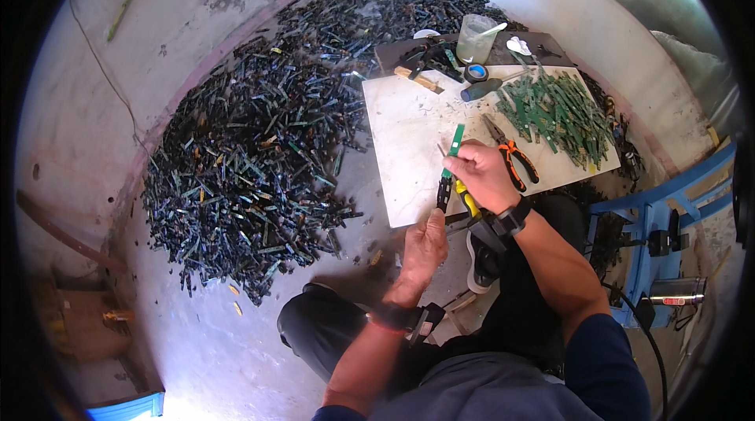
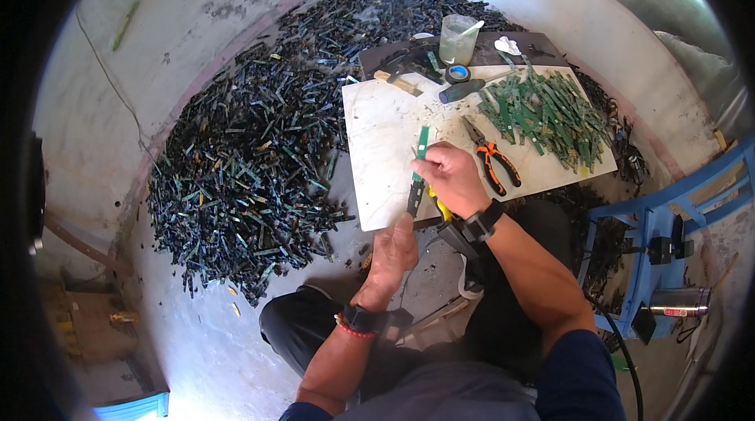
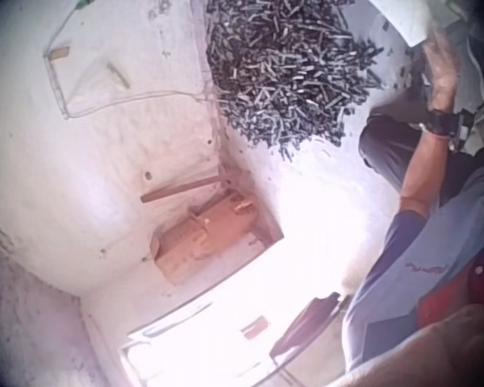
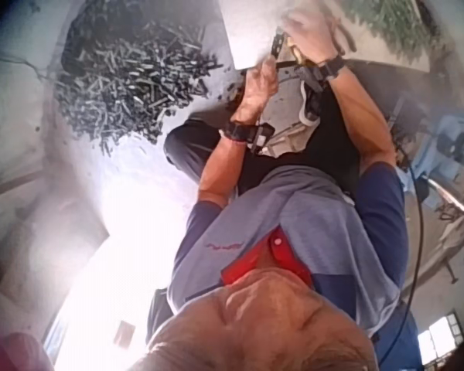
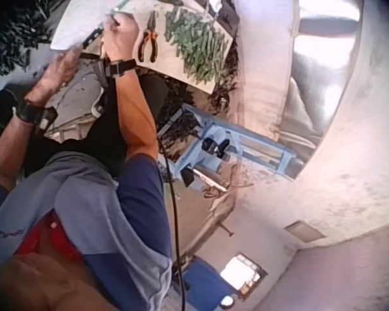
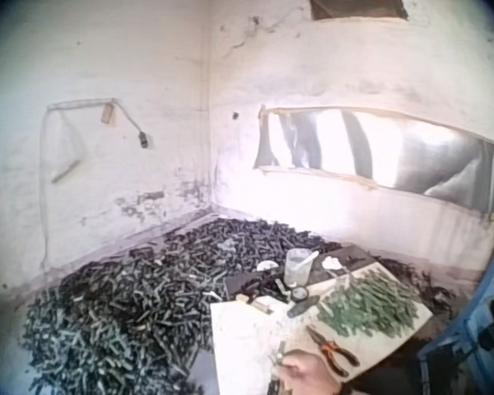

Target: The person sits on the floor and disassembles small green circuit boards using pliers and a screwdriver. They strip components from the boards and place the processed pieces onto a white board on the floor, while a large pile of scrap material accumulates nearby.

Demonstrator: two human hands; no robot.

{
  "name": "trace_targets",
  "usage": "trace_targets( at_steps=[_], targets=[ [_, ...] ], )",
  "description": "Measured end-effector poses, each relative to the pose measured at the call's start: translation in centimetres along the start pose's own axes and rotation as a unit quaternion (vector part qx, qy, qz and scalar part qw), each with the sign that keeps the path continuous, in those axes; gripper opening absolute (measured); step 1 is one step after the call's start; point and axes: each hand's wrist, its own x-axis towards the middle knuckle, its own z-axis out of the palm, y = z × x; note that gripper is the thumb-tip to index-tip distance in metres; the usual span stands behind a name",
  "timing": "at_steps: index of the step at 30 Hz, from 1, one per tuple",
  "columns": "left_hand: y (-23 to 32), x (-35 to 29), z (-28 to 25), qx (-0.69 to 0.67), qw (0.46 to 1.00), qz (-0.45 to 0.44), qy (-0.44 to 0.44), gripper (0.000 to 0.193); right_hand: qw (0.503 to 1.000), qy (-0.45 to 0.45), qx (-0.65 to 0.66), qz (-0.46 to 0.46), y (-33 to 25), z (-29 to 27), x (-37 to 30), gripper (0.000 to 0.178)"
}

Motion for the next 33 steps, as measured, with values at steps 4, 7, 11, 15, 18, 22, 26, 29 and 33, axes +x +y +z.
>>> trace_targets(
  at_steps=[4, 7, 11, 15, 18, 22, 26, 29, 33],
  targets=[
    [-1.2, 0.0, -1.0, -0.043, 0.998, -0.001, -0.036, 0.044, 0.978, 0.028, -0.103, -0.177, -0.2, 0.9, -2.8, 0.008],
    [-0.6, -0.9, -1.6, -0.016, 0.999, 0.011, -0.036, 0.045, 0.958, 0.03, -0.137, -0.252, -1.6, 1.0, -4.6, 0.021],
    [-0.3, -2.6, -2.1, 0.046, 0.995, 0.061, -0.068, 0.045, 0.924, 0.02, -0.191, -0.331, -3.3, 0.7, -5.8, 0.027],
    [-1.4, -4.6, -2.2, 0.053, 0.993, 0.086, -0.06, 0.047, 0.897, 0.003, -0.236, -0.374, -4.1, 1.1, -7.8, 0.024],
    [-1.9, -6.8, -2.5, 0.062, 0.993, 0.084, -0.05, 0.048, 0.93, 0.016, -0.145, -0.336, -4.1, 1.1, -9.7, 0.019],
    [-2.2, -9.9, -1.6, 0.039, 0.993, 0.093, -0.054, 0.048, 0.944, 0.094, 0.276, 0.153, -5.3, 1.2, -12.1, 0.018],
    [-3.3, -12.9, 0.5, 0.068, 0.986, 0.144, -0.055, 0.05, 0.852, 0.037, 0.467, 0.235, -6.4, -1.0, -12.7, 0.022],
    [-3.4, -14.2, 1.0, 0.077, 0.984, 0.138, -0.077, 0.051, 0.833, -0.021, 0.488, 0.258, -5.8, -3.2, -13.5, 0.023],
    [-2.9, -14.5, 1.6, 0.063, 0.989, 0.106, -0.081, 0.051, 0.957, 0.035, 0.268, 0.104, -6.1, -4.0, -14.9, 0.025]
  ],
)
